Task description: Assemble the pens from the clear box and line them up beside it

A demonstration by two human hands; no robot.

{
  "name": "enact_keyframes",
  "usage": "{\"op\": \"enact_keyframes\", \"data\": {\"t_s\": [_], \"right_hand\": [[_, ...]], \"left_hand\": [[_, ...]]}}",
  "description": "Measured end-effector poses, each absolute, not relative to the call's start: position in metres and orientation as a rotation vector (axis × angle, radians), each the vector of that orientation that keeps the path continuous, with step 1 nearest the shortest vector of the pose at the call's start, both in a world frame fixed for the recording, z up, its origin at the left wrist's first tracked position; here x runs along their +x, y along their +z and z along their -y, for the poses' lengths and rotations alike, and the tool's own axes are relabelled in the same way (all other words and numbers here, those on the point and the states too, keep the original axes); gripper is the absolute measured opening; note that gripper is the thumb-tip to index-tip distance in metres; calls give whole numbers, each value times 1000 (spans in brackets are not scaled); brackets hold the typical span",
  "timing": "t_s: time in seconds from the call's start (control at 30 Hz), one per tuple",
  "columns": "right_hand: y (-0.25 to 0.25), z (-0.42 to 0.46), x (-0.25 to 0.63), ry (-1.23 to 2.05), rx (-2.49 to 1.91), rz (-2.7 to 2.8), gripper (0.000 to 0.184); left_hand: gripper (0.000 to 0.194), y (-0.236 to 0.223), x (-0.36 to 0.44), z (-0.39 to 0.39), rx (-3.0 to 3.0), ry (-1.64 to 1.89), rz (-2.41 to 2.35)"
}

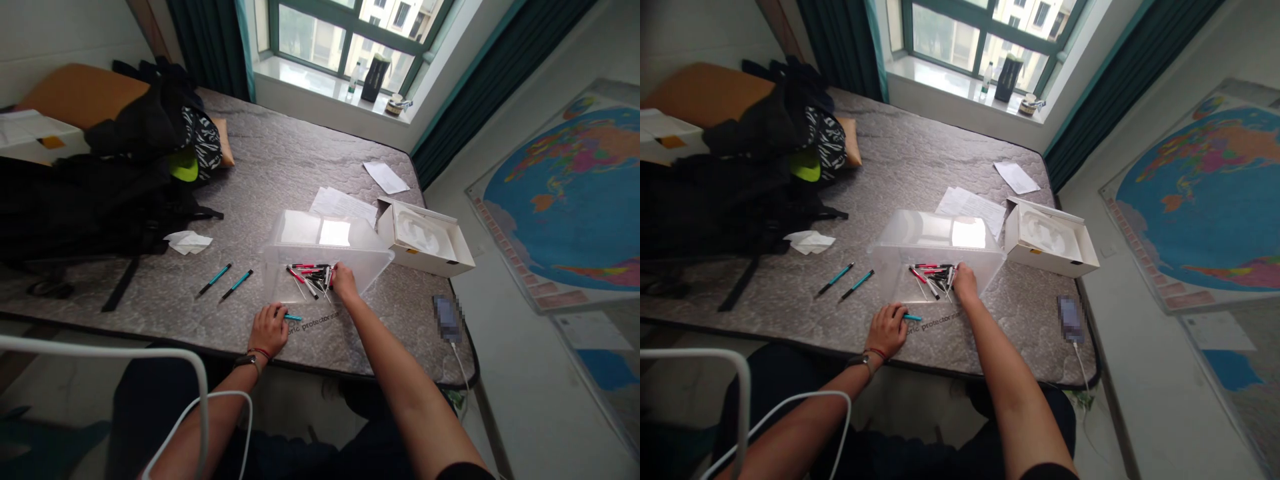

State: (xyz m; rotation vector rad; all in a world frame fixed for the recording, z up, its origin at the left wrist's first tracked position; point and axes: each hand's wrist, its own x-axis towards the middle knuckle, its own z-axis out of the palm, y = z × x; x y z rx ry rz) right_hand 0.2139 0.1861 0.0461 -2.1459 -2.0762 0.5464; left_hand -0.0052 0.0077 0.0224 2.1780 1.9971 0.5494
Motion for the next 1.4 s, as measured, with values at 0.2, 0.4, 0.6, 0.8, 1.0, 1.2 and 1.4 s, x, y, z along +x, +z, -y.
{"op": "enact_keyframes", "data": {"t_s": [0.2,0.4,0.6,0.8,1.0,1.2,1.4], "right_hand": [[54,-205,209,625,-2180,2254,23],[55,-212,208,622,-2227,2302,24],[56,-211,209,609,-2211,2322,23],[57,-210,211,627,-2217,2294,18],[54,-208,213,668,-2232,2221,17],[49,-202,215,628,-2116,2161,18],[46,-203,217,607,-2143,2096,23]], "left_hand": [[32,22,-6,-7,2150,582,-2000],[31,22,-6,-7,2160,561,-1994],[32,24,-6,-6,2149,559,-1996],[31,24,-7,-7,2144,583,-1985],[32,25,-6,-6,2132,601,-1993],[31,26,-6,-6,2131,586,-1993],[30,25,-7,-6,2137,572,-1988]]}}
